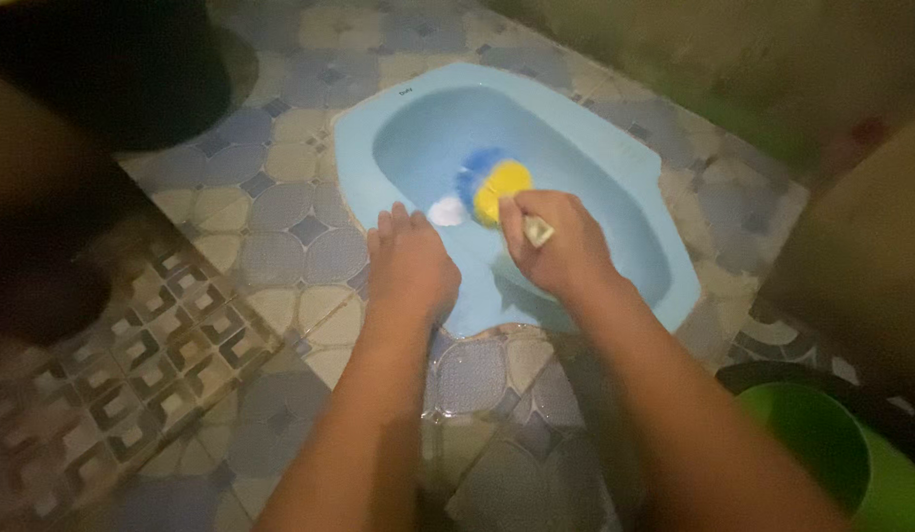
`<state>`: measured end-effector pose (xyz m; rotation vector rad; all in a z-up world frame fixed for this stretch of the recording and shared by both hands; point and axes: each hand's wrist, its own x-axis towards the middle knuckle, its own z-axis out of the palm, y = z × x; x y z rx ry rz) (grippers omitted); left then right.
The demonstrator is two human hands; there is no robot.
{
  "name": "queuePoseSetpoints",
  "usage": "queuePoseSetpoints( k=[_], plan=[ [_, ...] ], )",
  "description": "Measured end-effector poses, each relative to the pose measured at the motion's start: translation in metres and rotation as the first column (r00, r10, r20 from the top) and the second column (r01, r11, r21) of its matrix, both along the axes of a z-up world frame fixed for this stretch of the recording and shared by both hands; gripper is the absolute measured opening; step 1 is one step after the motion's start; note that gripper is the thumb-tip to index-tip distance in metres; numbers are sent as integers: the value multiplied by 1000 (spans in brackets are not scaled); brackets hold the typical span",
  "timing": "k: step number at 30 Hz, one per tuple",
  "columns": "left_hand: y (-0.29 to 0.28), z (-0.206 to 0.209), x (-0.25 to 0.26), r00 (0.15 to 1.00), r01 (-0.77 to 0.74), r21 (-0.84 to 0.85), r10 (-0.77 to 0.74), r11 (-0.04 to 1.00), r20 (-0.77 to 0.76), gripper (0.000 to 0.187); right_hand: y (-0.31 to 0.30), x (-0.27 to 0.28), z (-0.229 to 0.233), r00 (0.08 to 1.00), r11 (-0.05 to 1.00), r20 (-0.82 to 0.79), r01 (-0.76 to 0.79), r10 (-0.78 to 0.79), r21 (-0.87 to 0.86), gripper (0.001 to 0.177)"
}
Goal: The person scrubs the inside of a light blue squat toilet using a yellow and blue toilet brush. They repeatedly scrub the bowl's interior surfaces and the drain area while standing.
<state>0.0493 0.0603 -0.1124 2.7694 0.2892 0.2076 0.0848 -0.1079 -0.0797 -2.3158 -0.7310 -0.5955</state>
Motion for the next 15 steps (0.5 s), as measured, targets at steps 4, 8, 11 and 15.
queuePoseSetpoints(
  k=[4,8,11,15],
  plan=[
    [4,-12,9,1000,-21,-46,21,999,1,59,-18,-82,23,959,951,-61,264,-276,-161,24],
    [-3,-20,14,998,-37,-57,40,998,58,57,0,-132,29,937,928,-33,339,-347,-152,27],
    [-9,-16,11,999,-34,-61,35,998,17,51,8,-103,29,954,946,-69,279,-293,-165,28],
    [-5,1,9,998,-57,-93,55,994,-33,55,31,-39,23,978,983,111,167,-175,79,22]
  ],
)
